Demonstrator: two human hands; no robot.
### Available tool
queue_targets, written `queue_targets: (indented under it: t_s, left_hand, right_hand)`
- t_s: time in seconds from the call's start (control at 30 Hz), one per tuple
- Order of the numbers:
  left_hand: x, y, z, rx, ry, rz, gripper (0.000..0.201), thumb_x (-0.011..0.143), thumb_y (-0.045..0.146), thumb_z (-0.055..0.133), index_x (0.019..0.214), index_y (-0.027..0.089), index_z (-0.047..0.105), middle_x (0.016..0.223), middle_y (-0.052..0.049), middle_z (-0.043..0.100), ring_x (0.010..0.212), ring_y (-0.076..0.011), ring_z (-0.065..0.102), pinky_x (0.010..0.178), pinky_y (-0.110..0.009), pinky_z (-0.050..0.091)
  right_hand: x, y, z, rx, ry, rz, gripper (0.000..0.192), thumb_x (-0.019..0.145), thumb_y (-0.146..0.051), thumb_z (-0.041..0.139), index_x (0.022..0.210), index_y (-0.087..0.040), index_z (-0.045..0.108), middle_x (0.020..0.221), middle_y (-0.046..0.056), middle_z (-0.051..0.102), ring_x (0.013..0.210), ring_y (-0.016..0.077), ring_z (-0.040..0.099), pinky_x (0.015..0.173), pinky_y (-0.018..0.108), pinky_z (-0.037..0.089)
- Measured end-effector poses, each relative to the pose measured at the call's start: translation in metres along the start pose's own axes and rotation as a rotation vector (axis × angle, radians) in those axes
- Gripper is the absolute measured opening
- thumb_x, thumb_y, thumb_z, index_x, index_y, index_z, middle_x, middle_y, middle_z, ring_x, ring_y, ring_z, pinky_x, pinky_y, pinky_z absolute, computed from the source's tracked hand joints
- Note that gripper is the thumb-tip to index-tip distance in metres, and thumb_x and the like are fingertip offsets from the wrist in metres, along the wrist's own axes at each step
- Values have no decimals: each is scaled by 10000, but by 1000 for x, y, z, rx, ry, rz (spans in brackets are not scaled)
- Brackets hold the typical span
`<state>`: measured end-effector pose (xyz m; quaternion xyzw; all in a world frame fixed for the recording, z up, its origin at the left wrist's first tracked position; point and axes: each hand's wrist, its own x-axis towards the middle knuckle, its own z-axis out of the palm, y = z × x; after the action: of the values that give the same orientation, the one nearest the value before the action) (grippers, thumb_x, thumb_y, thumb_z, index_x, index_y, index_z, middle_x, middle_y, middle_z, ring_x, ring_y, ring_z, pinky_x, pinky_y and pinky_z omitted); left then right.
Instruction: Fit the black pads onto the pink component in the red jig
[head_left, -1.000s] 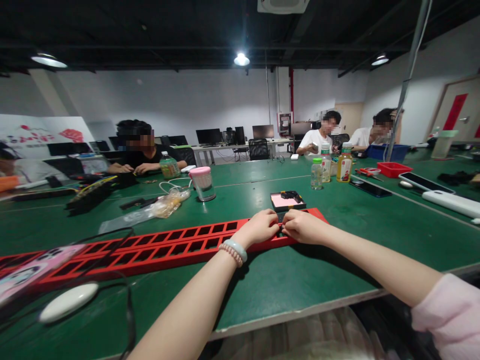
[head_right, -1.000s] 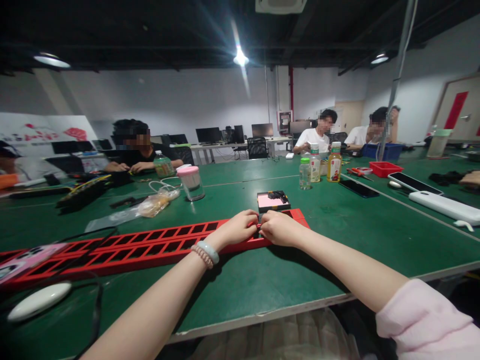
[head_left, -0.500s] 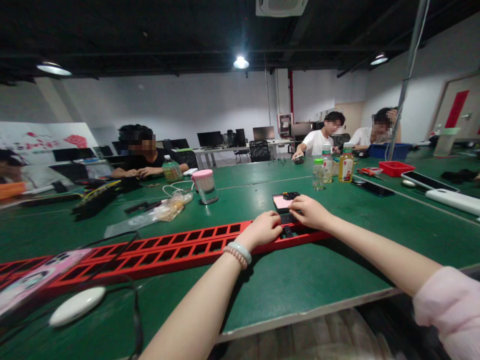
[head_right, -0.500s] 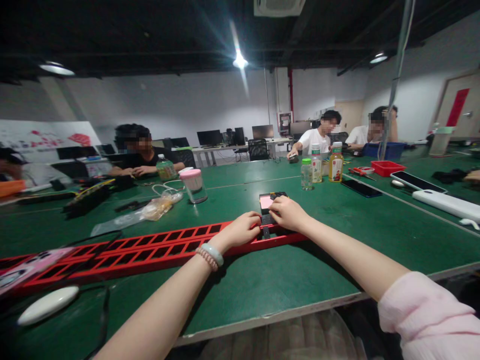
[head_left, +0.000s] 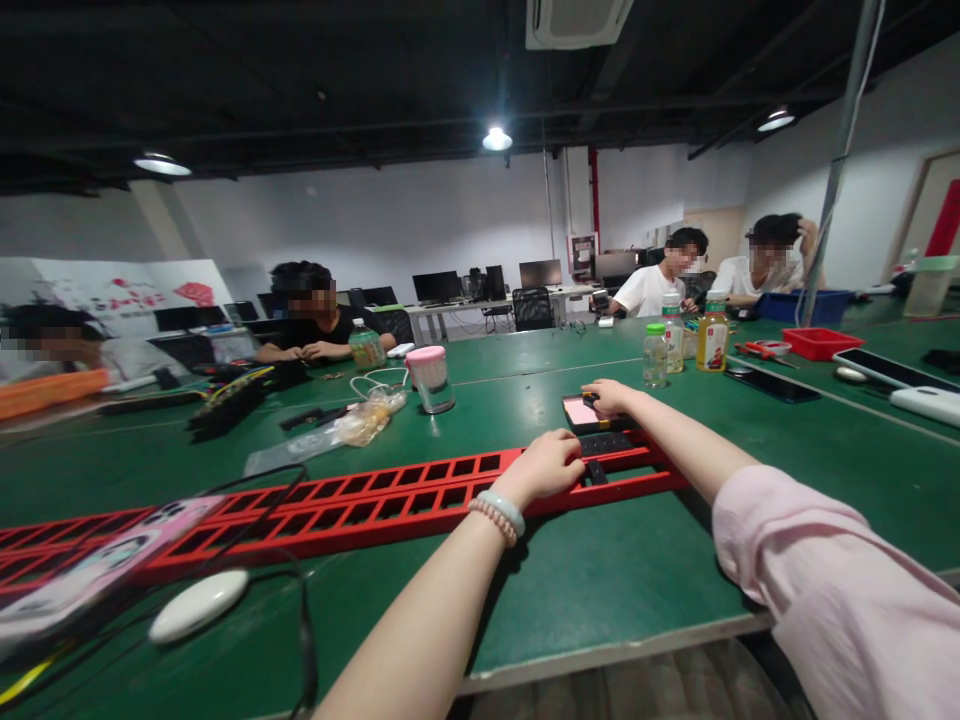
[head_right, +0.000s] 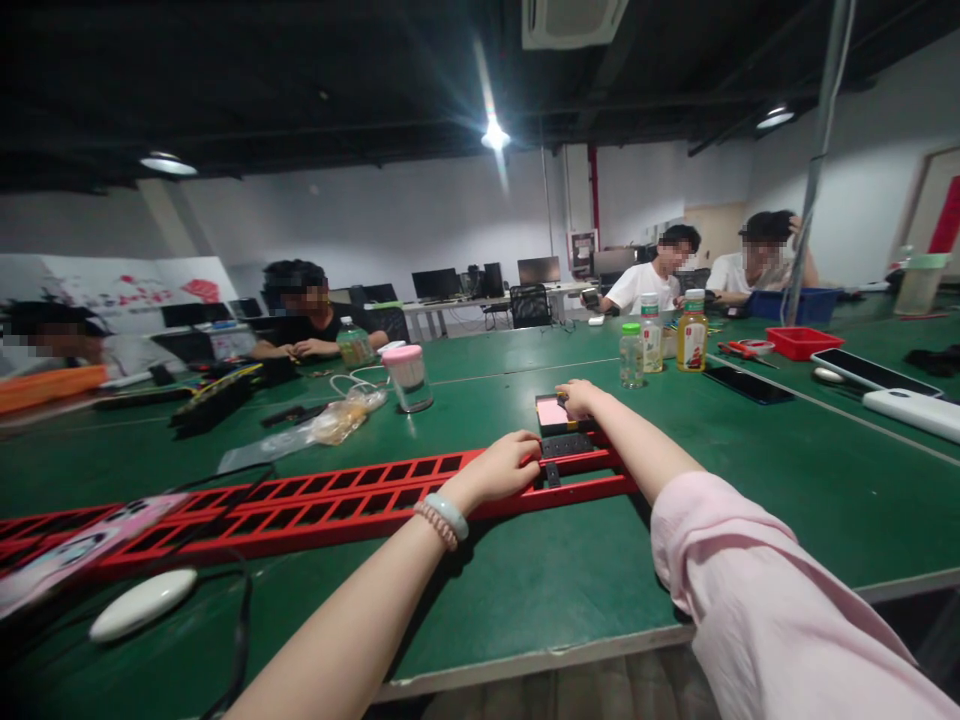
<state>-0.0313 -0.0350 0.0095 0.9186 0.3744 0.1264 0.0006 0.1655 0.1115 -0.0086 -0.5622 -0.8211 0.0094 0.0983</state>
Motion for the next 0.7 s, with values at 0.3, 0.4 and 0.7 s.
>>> queue_targets:
  t_s: [0.3,0.4,0.7]
  left_hand:
    - [0,0,1,-14,1,0,219,816,268,442,850,168,633,1006,-66,586,913,-183,556,854,-273,432]
    - [1,0,1,-19,3,3,218,813,261,440,845,168,635,1034,-66,582,936,-183,552,869,-271,426]
    - [3,-2,2,-13,6,4,215,811,271,445,809,165,632,1055,-67,580,950,-186,548,880,-269,418]
  right_hand:
    - [-6,-4,-3,-11,-128,-15,575,655,-134,553,1222,-229,547,1164,60,612,1037,208,578,829,219,428]
    - [-14,-10,-10,-16,-139,-23,565,651,-136,562,1206,-241,559,1137,57,628,1005,209,592,795,216,434]
    - [-23,-18,-17,-61,-171,-40,472,658,-172,552,1126,-188,613,1072,93,653,900,219,622,701,229,439]
